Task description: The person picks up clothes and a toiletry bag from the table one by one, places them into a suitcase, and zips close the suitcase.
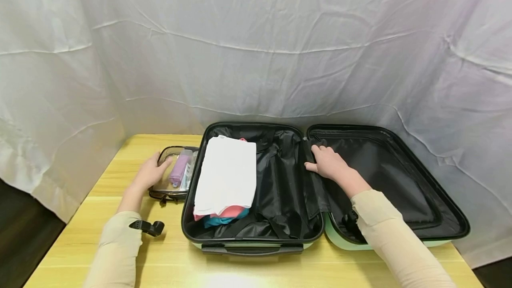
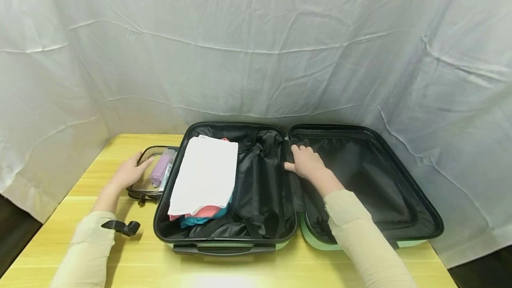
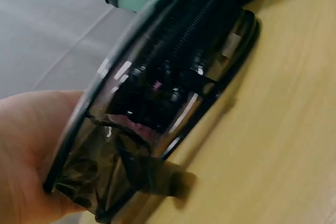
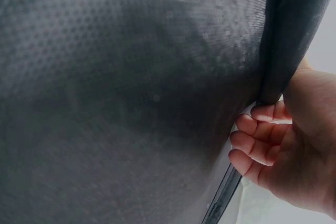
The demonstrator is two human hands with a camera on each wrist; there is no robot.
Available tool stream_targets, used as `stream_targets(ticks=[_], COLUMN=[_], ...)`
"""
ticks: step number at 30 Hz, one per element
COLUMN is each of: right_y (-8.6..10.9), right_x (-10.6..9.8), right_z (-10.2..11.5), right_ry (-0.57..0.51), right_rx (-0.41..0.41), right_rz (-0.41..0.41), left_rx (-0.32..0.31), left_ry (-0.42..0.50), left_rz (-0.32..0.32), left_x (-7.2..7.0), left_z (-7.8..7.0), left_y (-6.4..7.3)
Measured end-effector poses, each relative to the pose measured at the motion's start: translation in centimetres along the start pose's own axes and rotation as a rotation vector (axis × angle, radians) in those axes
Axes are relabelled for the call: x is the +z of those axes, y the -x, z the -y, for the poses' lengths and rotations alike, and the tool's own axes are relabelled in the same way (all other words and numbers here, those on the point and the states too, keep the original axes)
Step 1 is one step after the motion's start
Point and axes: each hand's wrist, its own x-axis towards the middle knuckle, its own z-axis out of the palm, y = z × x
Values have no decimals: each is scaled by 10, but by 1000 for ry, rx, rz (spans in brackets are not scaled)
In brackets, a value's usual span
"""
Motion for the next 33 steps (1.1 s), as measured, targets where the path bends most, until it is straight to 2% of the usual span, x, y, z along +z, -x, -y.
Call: stream_targets(ticks=[6, 16, 19, 25, 33], right_y=[0, -1, -1, -1, -2], right_x=[0, 0, 0, 0, 1], right_z=[1, 0, 0, -1, -1], right_ry=[-1, 0, -1, -3, 0], right_rx=[3, 4, 3, 3, 4], right_rz=[6, 10, 15, 14, 11], left_rx=[-10, -5, -15, -28, -34], left_ry=[8, 109, 182, 395, 487], left_rz=[-12, -6, 6, 91, 106], left_x=[5, -1, -4, -7, -9], left_z=[5, -1, -4, -12, -12], left_y=[0, 3, 3, 5, 6])
